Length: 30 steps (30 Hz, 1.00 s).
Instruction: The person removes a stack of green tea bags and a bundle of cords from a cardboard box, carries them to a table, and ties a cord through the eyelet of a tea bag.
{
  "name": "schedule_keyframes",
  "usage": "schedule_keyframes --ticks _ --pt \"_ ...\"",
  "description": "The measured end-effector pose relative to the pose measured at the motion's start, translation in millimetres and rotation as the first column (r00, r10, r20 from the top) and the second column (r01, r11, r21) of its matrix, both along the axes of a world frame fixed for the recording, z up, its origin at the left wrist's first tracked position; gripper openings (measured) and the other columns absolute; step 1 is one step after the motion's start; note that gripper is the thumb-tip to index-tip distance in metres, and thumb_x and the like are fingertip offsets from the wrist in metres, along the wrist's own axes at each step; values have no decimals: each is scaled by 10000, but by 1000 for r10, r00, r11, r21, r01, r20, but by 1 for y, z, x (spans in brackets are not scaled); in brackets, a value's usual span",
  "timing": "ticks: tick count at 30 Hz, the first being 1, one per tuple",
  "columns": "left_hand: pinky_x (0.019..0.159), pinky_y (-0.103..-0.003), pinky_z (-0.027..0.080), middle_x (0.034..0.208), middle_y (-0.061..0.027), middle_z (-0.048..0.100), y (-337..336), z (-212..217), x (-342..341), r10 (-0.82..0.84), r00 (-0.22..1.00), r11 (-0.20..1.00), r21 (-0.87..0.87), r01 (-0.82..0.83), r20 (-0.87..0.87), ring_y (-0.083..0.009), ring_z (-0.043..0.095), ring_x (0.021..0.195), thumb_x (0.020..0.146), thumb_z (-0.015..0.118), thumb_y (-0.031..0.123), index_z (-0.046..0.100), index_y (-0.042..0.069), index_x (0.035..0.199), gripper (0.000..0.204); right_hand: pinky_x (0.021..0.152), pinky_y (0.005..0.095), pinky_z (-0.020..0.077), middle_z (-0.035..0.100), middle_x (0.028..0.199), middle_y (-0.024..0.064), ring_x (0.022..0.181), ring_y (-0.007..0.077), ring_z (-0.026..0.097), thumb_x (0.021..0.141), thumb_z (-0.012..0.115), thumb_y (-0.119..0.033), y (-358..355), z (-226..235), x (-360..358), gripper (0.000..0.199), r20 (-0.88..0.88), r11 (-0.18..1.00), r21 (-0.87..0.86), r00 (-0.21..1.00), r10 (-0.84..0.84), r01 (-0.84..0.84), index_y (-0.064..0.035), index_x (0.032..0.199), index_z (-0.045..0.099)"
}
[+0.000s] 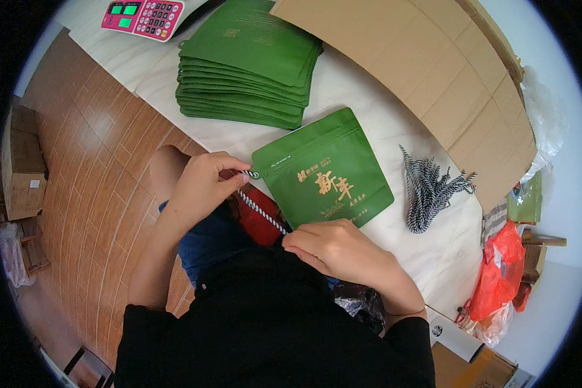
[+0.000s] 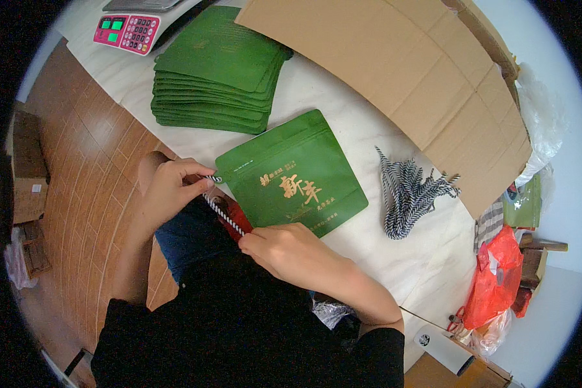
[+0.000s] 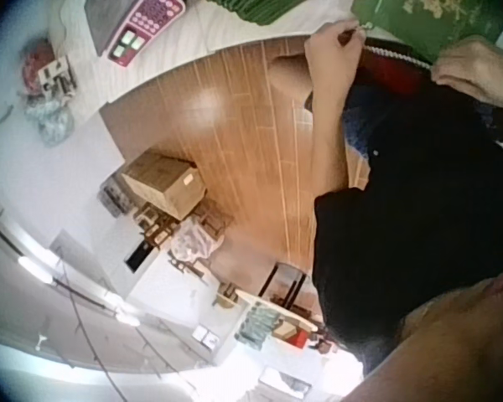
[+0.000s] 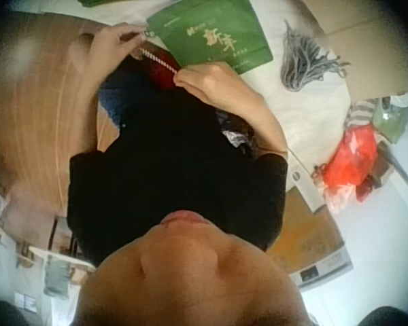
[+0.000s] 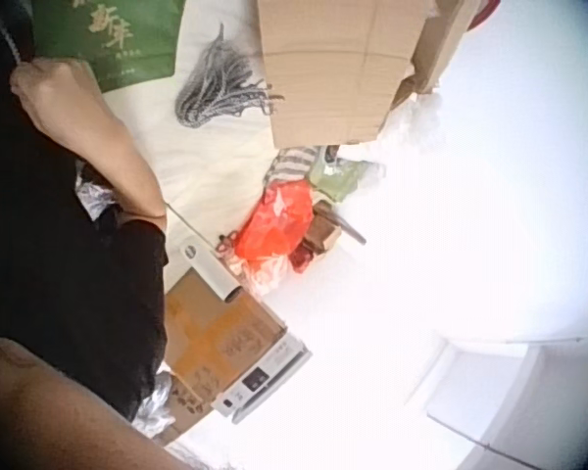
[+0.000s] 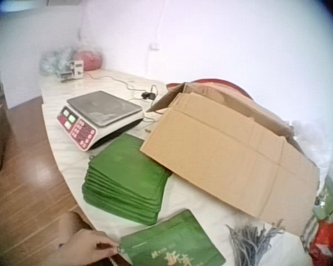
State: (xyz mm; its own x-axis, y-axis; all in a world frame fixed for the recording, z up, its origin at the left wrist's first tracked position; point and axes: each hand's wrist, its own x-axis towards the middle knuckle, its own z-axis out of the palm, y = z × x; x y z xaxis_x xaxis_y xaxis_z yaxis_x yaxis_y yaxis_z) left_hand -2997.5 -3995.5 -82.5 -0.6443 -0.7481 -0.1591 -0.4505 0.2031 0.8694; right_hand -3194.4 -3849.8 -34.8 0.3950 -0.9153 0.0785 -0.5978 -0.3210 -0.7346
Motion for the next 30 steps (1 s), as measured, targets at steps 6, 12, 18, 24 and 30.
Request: schedule_keyframes --ticks 6,12,18,24,30 --pt "664 -256 517 825 -105 691 -6 -1 7 73 992 964 261 -44 -104 -138 653 720 782 673 29 674 -30 929 159 522 324 474 589 711 87 610 254 593 735 681 -4 -9 17 -6 106 -71 984 -95 985 -160 153 -22 803 602" --pt "631 -288 511 828 -101 648 25 1 0 62 993 944 -317 -91 -100 -226 644 710 737 665 -12 661 25 910 176 553 336 482 602 762 117 639 272 590 754 638 33 -52 17 -1 120 -25 898 -390 973 -229 201 -10 864 614" --pt "587 -341 482 825 -117 614 46 -7 -5 15 993 788 -610 -81 -113 -282 597 690 690 679 -31 545 18 797 178 583 361 486 624 782 134 662 298 605 808 598 -13 -114 -21 15 67 174 900 -400 978 -113 175 -9 875 602" --pt "568 -324 485 805 -118 622 48 -16 -5 -4 953 673 -705 -222 -304 -249 612 695 695 675 -72 608 13 904 236 579 354 480 633 728 142 639 295 614 825 591 -44 -128 -45 8 53 206 988 -40 969 -139 151 -6 862 588" --pt "612 -306 492 828 -112 622 44 -10 -16 49 974 734 -654 -185 -220 -240 609 710 725 637 -84 644 7 931 226 576 355 477 631 719 137 629 290 609 806 601 -33 -128 -46 -5 64 113 988 -41 983 -146 151 0 860 591"
